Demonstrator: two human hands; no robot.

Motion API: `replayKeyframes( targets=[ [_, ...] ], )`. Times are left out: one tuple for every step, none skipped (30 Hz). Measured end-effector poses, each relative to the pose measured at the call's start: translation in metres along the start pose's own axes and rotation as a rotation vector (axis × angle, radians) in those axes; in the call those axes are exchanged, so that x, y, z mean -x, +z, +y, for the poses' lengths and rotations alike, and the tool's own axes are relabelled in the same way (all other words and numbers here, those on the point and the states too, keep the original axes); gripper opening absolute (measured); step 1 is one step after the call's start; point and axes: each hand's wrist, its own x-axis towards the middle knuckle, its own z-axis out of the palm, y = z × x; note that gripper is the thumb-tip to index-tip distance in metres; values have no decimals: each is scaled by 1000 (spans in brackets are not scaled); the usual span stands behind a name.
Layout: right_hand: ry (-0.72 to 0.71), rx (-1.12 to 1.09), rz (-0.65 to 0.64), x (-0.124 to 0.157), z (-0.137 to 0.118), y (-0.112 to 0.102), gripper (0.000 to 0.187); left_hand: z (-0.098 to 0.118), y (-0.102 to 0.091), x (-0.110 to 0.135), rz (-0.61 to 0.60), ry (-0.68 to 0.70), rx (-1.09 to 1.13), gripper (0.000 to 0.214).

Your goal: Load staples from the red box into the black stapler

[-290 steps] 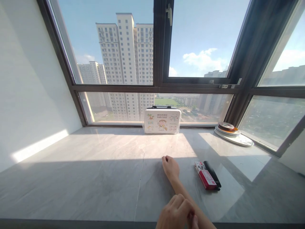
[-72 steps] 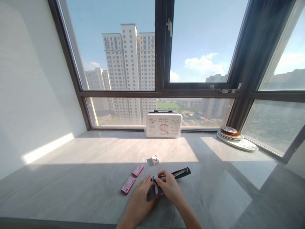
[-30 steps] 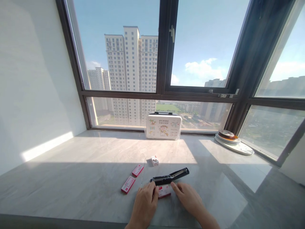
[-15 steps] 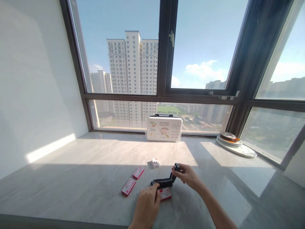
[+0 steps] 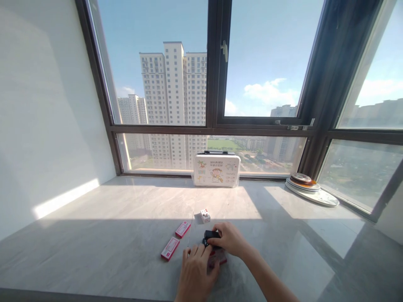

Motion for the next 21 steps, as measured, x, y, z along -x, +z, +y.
replayKeyframes(
  targets=[
    [19, 15, 8, 1, 2, -2, 27, 4, -1, -1, -4, 24, -4, 20],
    [43, 31, 24, 3, 5, -3, 27, 8, -1, -3, -10, 45, 0, 19],
    [70, 47, 46, 4, 8, -4, 28, 11, -1, -6, -17, 60, 8, 17],
    [98, 62, 72, 5, 11, -5, 29, 13, -1, -8, -18, 62, 11, 15],
    [125, 76, 99, 6, 15, -5, 30, 13, -1, -10, -10, 54, 6, 13],
    [148, 87, 124, 7, 18, -6, 32, 11, -2, -12, 4, 40, -8, 11],
    [167, 96, 143, 8, 21, -6, 32, 7, -3, -14, 22, 23, -29, 8],
    [182, 102, 158, 9, 24, -7, 33, 0, -6, -14, 40, 7, -53, 5],
    [192, 106, 167, 10, 26, -7, 34, -8, -9, -14, 57, -8, -77, 3],
    [201, 107, 174, 11, 28, -7, 34, -17, -13, -12, 75, -26, -102, 4],
    [207, 107, 178, 12, 29, -7, 35, -28, -18, -10, 93, -47, -125, 6],
    [212, 105, 182, 13, 30, -7, 35, -38, -23, -8, 115, -71, -148, 7],
    [216, 104, 184, 13, 30, -6, 35, -49, -27, -5, 139, -95, -169, 7],
    [219, 101, 186, 13, 30, -6, 36, -59, -31, -3, 167, -119, -190, 7],
    [221, 100, 187, 13, 30, -6, 36, -68, -35, -2, 194, -139, -206, 7],
    [222, 98, 188, 13, 30, -5, 36, -76, -38, -1, 215, -152, -214, 8],
    [223, 96, 188, 13, 30, -5, 36, -84, -41, -2, 227, -156, -211, 9],
    [223, 94, 188, 13, 30, -5, 36, -91, -42, -3, 227, -150, -194, 11],
    [224, 94, 187, 13, 30, -5, 36, -98, -43, -5, 214, -133, -165, 12],
    [224, 93, 187, 13, 29, -5, 35, -104, -44, -8, 193, -107, -125, 13],
    [223, 92, 187, 13, 29, -5, 35, -109, -44, -11, 167, -79, -77, 13]
  ],
)
